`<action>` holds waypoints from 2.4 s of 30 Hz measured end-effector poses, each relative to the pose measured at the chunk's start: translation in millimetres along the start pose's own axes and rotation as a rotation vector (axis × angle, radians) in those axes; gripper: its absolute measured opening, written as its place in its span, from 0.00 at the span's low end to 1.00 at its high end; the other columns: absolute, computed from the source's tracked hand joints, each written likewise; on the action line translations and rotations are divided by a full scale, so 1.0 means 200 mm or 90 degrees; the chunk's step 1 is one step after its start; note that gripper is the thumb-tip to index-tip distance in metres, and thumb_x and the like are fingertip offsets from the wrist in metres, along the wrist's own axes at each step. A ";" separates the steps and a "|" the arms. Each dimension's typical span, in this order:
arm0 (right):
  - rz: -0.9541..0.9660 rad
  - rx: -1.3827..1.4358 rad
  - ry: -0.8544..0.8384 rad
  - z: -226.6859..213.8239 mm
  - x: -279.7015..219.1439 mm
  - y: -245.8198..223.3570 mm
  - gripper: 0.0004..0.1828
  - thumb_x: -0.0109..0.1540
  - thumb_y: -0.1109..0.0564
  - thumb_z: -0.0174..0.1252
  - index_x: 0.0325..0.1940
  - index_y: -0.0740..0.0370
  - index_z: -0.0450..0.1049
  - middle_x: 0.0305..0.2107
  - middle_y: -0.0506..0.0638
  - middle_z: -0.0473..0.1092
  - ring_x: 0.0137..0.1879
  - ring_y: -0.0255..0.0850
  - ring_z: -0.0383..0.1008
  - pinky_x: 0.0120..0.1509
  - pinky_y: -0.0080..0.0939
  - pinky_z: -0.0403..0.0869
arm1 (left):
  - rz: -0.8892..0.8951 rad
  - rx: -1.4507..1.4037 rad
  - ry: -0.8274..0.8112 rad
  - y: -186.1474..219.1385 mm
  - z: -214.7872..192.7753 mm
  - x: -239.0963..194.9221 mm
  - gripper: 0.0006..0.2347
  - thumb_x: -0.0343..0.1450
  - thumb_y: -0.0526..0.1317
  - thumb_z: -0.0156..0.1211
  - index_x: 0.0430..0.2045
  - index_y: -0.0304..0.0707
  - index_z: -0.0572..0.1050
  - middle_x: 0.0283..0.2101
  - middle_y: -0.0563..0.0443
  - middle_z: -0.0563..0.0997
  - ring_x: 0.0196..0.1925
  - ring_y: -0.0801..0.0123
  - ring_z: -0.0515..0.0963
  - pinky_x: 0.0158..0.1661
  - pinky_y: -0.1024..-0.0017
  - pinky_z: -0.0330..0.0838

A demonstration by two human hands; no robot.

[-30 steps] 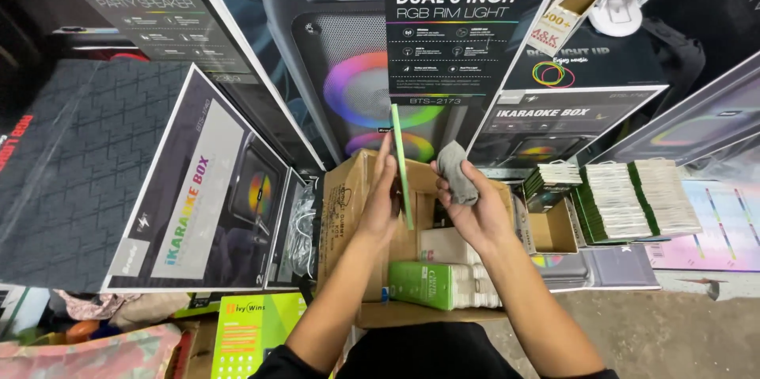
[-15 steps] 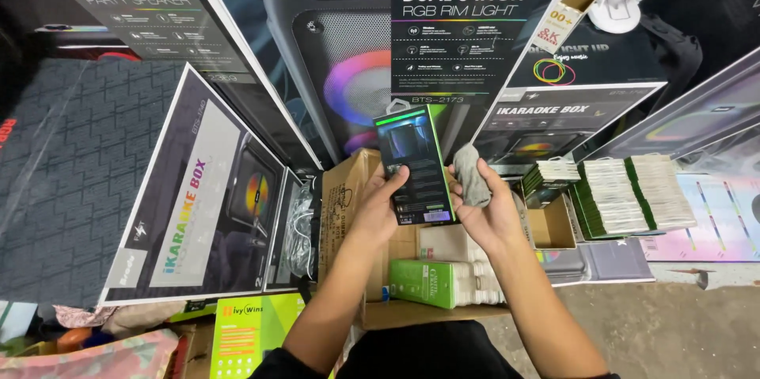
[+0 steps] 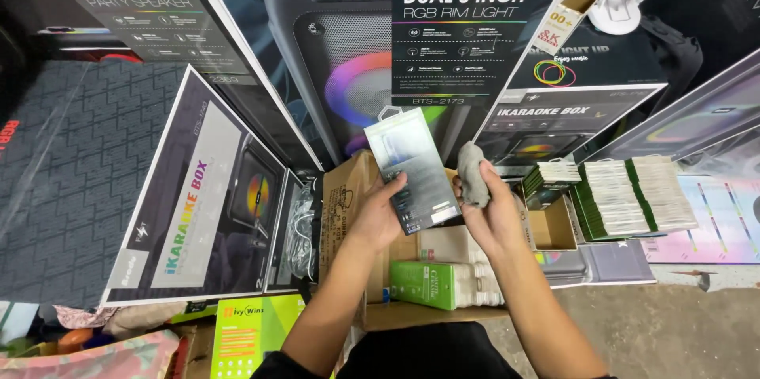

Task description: The person sits on the floor with an open carton of small product boxes. They take phone accessory boxes out one at a time, turn each box over, wipe its surfaces with a cloth, and place it back, repeating this with several boxes.

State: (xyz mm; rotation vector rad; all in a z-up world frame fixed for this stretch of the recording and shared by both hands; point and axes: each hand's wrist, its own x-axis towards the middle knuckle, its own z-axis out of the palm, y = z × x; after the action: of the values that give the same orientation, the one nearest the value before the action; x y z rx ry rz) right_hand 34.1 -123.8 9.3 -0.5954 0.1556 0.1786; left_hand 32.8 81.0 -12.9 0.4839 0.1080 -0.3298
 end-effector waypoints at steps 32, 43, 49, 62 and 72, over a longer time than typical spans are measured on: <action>-0.536 -0.732 -0.116 0.43 -0.12 0.03 0.17 0.72 0.62 0.50 0.65 0.64 0.71 0.53 0.55 0.68 0.60 0.43 0.69 0.68 0.37 0.66 | -0.051 0.137 -0.130 -0.13 0.03 -0.04 0.41 0.71 0.71 0.40 0.67 0.33 0.63 0.61 0.46 0.76 0.60 0.65 0.77 0.61 0.66 0.71; -0.708 -0.940 -0.156 0.53 -0.13 0.06 0.21 0.67 0.64 0.56 0.65 0.63 0.70 0.61 0.58 0.64 0.63 0.57 0.64 0.71 0.48 0.63 | -0.049 0.145 -0.175 -0.16 0.05 -0.06 0.40 0.74 0.70 0.39 0.73 0.36 0.53 0.67 0.45 0.67 0.68 0.63 0.69 0.65 0.65 0.65; -0.805 -0.946 -0.226 0.46 -0.07 0.07 0.23 0.66 0.70 0.55 0.66 0.66 0.69 0.65 0.58 0.64 0.73 0.60 0.64 0.78 0.56 0.64 | -0.066 0.191 -0.151 -0.17 0.04 -0.06 0.41 0.72 0.70 0.37 0.74 0.39 0.49 0.72 0.44 0.61 0.72 0.63 0.64 0.68 0.65 0.61; -0.771 -0.916 -0.256 0.44 -0.04 0.06 0.22 0.65 0.71 0.56 0.65 0.68 0.70 0.61 0.61 0.68 0.70 0.58 0.69 0.75 0.51 0.69 | -0.041 0.179 -0.119 -0.17 0.05 -0.08 0.40 0.73 0.68 0.39 0.74 0.38 0.52 0.70 0.44 0.66 0.69 0.63 0.69 0.65 0.65 0.66; -0.763 -0.944 -0.183 0.34 0.01 0.03 0.22 0.66 0.71 0.54 0.66 0.69 0.69 0.62 0.62 0.68 0.71 0.59 0.68 0.75 0.51 0.66 | -0.059 0.175 -0.129 -0.15 0.08 -0.10 0.40 0.72 0.70 0.40 0.70 0.37 0.59 0.64 0.46 0.72 0.62 0.65 0.75 0.61 0.65 0.70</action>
State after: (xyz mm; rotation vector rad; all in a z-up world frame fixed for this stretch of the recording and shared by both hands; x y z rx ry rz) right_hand 42.2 -81.1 60.7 -2.0006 -0.6996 -0.8829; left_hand 3.5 53.2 -8.1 0.7152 -0.1135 -0.4859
